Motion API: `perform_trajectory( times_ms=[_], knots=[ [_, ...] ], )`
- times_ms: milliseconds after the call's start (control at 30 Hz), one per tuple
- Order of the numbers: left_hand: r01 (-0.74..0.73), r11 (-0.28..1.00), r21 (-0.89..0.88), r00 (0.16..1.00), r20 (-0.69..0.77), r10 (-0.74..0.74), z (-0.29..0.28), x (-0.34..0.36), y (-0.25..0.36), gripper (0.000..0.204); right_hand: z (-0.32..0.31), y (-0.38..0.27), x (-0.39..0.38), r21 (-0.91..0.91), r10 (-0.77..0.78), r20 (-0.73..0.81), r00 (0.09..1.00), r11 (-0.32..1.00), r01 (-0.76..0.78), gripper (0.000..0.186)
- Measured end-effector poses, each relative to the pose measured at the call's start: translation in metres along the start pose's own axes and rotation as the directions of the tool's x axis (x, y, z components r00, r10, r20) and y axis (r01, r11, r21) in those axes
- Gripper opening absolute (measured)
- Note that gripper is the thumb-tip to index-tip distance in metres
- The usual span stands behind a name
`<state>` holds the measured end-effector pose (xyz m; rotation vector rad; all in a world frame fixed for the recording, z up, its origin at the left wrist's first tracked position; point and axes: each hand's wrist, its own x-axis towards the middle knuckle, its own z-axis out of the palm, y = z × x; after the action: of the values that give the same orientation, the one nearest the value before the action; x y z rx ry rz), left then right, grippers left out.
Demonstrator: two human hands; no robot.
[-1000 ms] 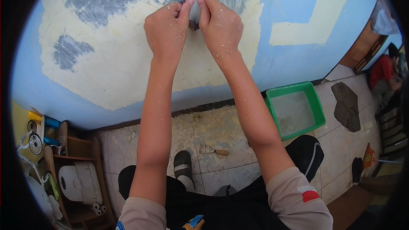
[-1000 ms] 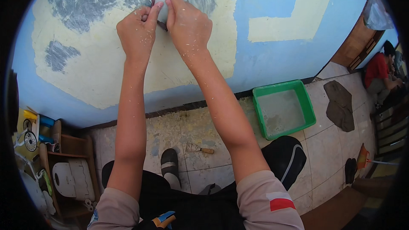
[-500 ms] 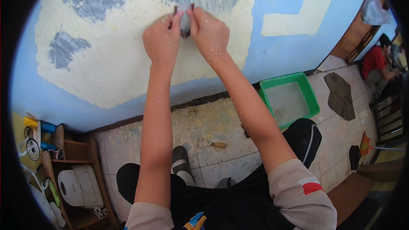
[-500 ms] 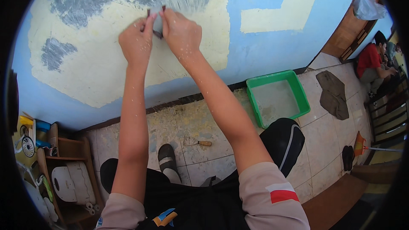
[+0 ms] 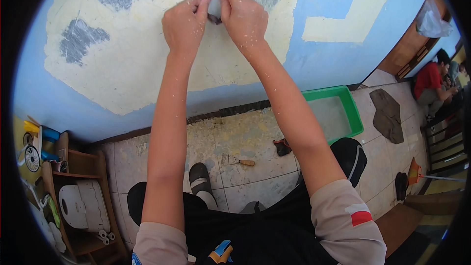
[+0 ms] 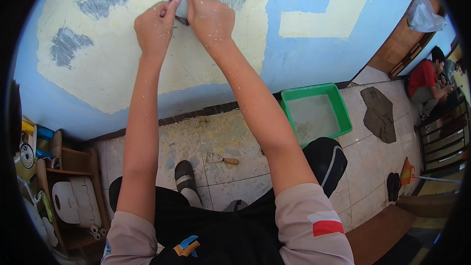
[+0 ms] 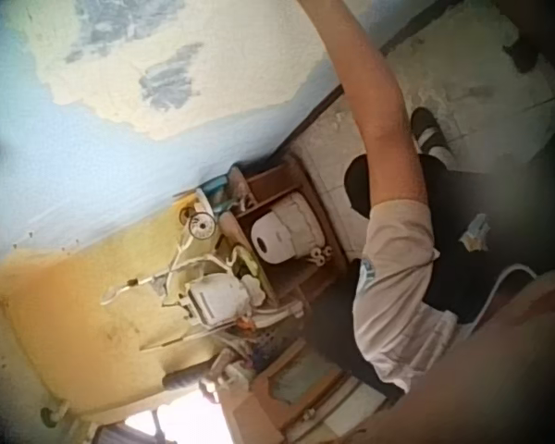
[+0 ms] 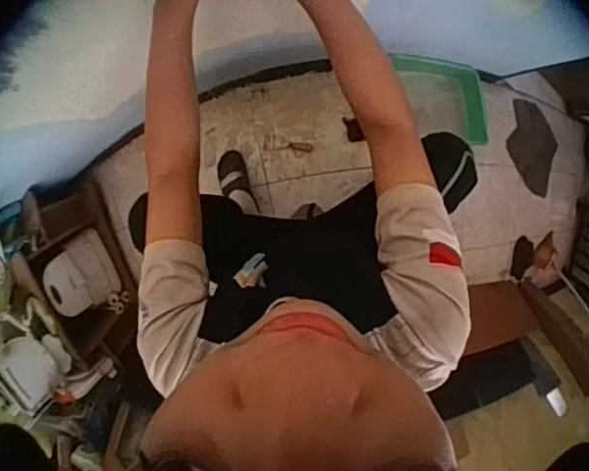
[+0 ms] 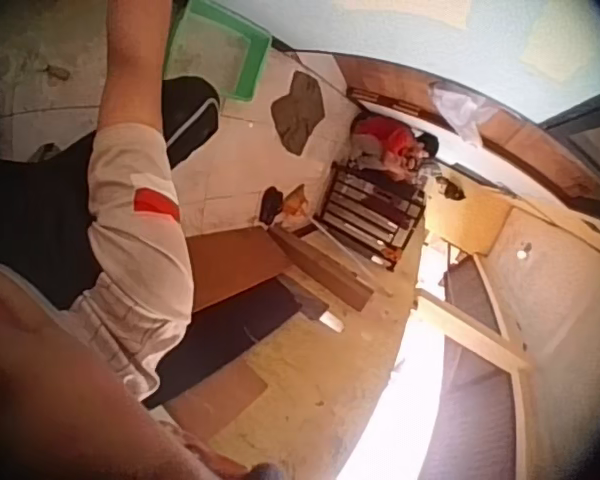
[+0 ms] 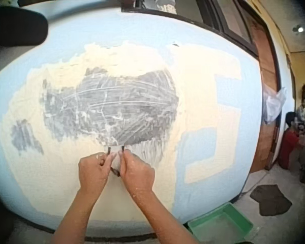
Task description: The person scrapes damaged paint from a wall with a scraper, then applies patching compound to the wall with a putty knife.
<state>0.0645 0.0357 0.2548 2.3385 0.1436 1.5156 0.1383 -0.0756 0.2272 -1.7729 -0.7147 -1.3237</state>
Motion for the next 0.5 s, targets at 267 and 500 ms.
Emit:
perform_trajectory(
  times_ms=[267, 500],
  knots=[
    [0.018, 1.0, 0.012, 1.0, 0.005, -0.018, 0.02, -0.03, -0.001, 0.037, -0.005, 0.01, -0.026, 0.026, 0.075, 0.016, 0.997, 0.997, -0.075, 0.029],
    [0.058, 0.996, -0.072, 0.998, -0.03, -0.06, 0.022, -0.033, 0.002, 0.035, -0.004, 0.006, -0.027, 0.005, 0.069, -0.038, 0.997, 0.998, -0.069, 0.03]
  ],
)
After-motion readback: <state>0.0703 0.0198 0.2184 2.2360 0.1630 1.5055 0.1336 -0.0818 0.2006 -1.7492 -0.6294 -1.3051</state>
